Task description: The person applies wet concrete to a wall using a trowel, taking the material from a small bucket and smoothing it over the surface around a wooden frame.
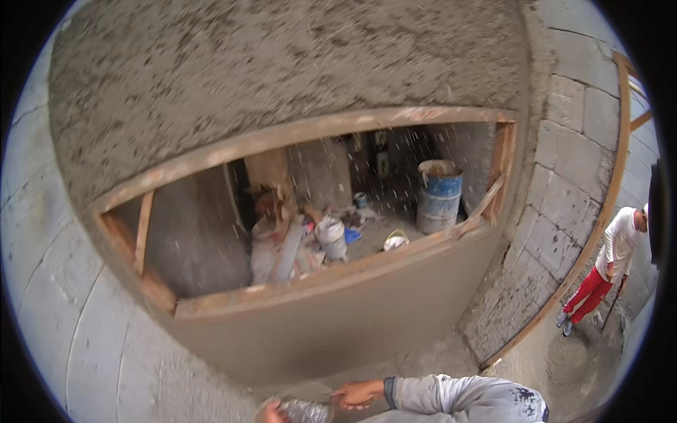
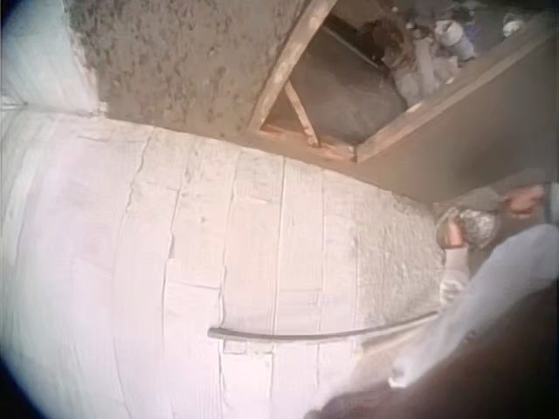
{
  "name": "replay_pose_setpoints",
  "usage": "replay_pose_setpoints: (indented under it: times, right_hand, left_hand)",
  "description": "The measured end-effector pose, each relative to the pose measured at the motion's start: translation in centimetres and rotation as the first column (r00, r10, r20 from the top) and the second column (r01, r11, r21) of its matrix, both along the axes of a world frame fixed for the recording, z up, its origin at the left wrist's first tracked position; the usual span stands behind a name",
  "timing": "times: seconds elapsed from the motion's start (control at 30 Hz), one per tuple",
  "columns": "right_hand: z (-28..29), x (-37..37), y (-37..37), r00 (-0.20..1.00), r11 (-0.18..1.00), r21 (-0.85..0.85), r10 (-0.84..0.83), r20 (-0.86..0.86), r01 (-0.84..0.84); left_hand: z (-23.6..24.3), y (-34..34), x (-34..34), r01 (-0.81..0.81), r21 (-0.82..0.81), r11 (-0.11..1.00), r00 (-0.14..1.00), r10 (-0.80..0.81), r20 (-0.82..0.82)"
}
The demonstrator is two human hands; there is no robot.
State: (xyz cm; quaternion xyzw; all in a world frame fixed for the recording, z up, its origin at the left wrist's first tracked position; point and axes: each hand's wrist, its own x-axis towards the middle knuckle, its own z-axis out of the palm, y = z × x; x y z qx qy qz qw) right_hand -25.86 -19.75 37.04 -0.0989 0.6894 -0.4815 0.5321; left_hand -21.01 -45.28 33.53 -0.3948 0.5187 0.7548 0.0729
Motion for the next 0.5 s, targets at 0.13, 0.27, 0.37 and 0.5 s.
replay_pose_setpoints:
  times: [0.13,0.27,0.37,0.5]
  right_hand:
    - [-10.7,6.4,-3.2,0.979,0.942,0.265,-0.202,-0.043,0.206]
    - [-14.9,11.0,-4.2,0.923,0.924,-0.066,-0.381,-0.047,0.378]
    - [-23.1,11.2,-6.0,0.924,0.89,-0.256,-0.382,0.033,0.377]
    - [-17.6,13.4,-4.6,0.535,0.547,-0.19,-0.584,0.61,0.815]
  left_hand:
    - [-1.2,5.9,0.0,0.392,-0.155,0.907,0.873,-0.42,-0.247]
    - [1.8,6.5,1.9,0.507,-0.194,0.84,0.788,-0.543,-0.29]
    - [-3.6,5.3,1.0,0.435,-0.373,0.82,0.737,-0.562,-0.376]
    - [2.9,7.4,0.9,0.589,-0.107,0.801,0.76,-0.594,-0.264]
